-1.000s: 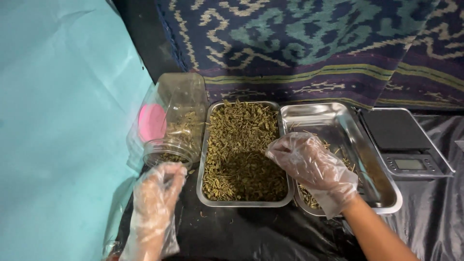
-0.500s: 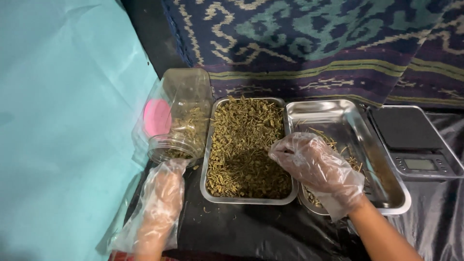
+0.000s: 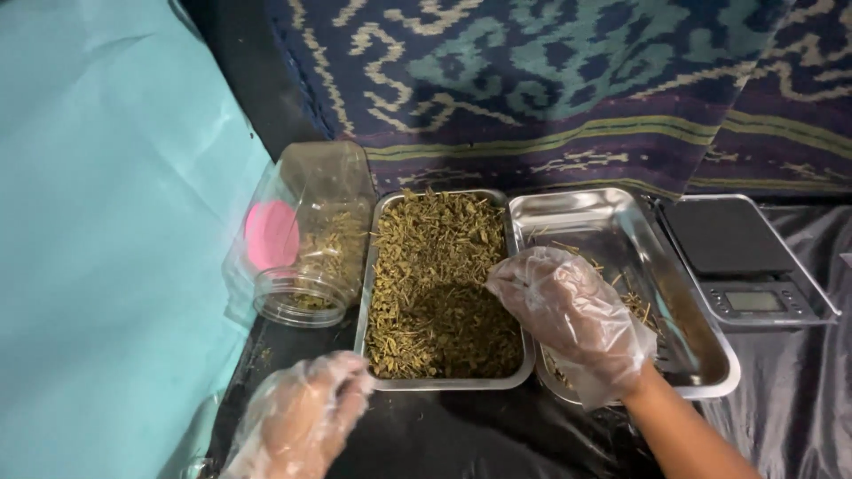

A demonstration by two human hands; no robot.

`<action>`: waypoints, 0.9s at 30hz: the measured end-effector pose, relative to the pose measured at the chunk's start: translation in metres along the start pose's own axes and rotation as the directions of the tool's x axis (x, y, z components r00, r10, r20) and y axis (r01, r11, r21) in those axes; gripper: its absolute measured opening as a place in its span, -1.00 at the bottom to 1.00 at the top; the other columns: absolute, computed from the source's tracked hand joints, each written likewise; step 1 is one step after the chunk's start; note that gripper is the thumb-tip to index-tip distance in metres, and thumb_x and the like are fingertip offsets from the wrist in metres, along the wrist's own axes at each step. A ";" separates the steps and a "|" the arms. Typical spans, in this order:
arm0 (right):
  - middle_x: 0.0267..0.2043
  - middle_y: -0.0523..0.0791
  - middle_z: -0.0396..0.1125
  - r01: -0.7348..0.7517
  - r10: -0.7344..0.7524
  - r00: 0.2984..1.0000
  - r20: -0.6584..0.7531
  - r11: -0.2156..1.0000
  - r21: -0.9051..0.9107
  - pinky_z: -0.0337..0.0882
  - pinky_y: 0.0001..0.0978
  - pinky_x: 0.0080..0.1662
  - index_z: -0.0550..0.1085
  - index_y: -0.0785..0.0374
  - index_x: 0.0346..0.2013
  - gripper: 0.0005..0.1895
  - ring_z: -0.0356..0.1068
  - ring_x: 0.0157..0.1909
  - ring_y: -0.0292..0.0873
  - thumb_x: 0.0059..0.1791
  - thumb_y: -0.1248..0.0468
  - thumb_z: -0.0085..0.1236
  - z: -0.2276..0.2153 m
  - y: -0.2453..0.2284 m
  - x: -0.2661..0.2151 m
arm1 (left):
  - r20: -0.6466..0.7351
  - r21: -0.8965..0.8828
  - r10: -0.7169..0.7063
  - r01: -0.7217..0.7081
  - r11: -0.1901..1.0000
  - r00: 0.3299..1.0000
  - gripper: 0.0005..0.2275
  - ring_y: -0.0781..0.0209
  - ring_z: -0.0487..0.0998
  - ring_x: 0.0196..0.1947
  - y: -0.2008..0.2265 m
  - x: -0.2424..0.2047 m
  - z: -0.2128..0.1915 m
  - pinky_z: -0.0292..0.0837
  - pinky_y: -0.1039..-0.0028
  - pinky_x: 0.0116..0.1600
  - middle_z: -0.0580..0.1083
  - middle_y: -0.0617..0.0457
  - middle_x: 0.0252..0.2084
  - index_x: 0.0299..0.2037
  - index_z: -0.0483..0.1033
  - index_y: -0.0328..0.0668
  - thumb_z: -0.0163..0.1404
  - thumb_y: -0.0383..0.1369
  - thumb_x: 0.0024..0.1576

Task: Sorting dried tea leaves by hand to remove stems and debris before packaging

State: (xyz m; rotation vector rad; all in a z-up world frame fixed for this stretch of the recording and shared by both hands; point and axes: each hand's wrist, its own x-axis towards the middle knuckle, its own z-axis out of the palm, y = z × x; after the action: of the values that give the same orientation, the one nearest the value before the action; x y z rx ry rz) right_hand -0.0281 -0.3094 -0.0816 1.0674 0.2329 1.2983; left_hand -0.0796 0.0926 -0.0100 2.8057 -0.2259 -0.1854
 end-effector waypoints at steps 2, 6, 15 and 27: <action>0.68 0.04 0.21 -0.006 -0.010 0.998 0.056 0.959 0.283 0.30 -0.08 0.63 0.29 0.21 0.74 -0.43 0.28 0.62 0.08 0.46 0.07 0.06 -0.006 -0.045 -0.028 | 0.175 0.009 0.230 -0.236 0.972 0.957 -0.59 0.04 0.74 0.20 0.012 0.011 0.006 0.49 -0.05 0.36 0.67 0.17 0.30 0.35 0.59 0.29 -0.11 0.11 0.45; 0.74 0.11 0.16 0.023 -0.020 1.000 -0.021 0.991 0.131 0.43 0.03 0.57 0.18 0.25 0.81 -0.16 0.40 0.58 0.09 0.38 -0.01 0.39 -0.007 -0.009 -0.010 | -0.236 0.368 0.850 -0.766 0.527 0.471 -0.71 0.02 0.51 0.25 0.014 0.049 0.052 0.44 -0.01 0.38 0.45 -0.07 0.36 0.32 0.52 -0.27 0.07 -0.45 0.41; 0.84 0.06 -0.07 0.283 -0.275 0.959 0.064 0.940 -0.190 0.33 0.00 0.60 0.16 0.29 0.78 -0.12 -0.01 0.78 0.05 0.27 0.04 0.30 -0.004 -0.030 -0.023 | -0.521 0.432 0.754 -0.639 0.637 0.399 -0.40 -0.03 0.45 0.53 0.020 0.126 0.108 0.41 0.12 0.63 0.42 0.05 0.53 0.55 0.47 0.20 0.42 -0.17 0.30; 0.36 0.39 0.40 0.351 -0.604 0.460 0.651 -0.549 -0.758 0.38 0.44 0.55 0.40 0.58 0.32 -0.57 0.42 0.45 0.47 0.14 0.52 0.06 -0.013 -0.032 -0.008 | -0.401 -0.887 0.508 -0.462 -0.007 0.762 -0.89 -0.01 0.57 0.45 0.027 0.103 0.084 0.42 0.29 0.66 0.58 -0.26 0.25 0.02 0.42 -0.34 0.00 -0.67 0.38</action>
State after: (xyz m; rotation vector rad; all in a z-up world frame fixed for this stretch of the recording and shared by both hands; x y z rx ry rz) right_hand -0.0188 -0.3067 -0.1155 -0.7300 -0.1284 0.0915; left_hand 0.0045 0.0239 -0.0906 1.2362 -0.7809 -0.1271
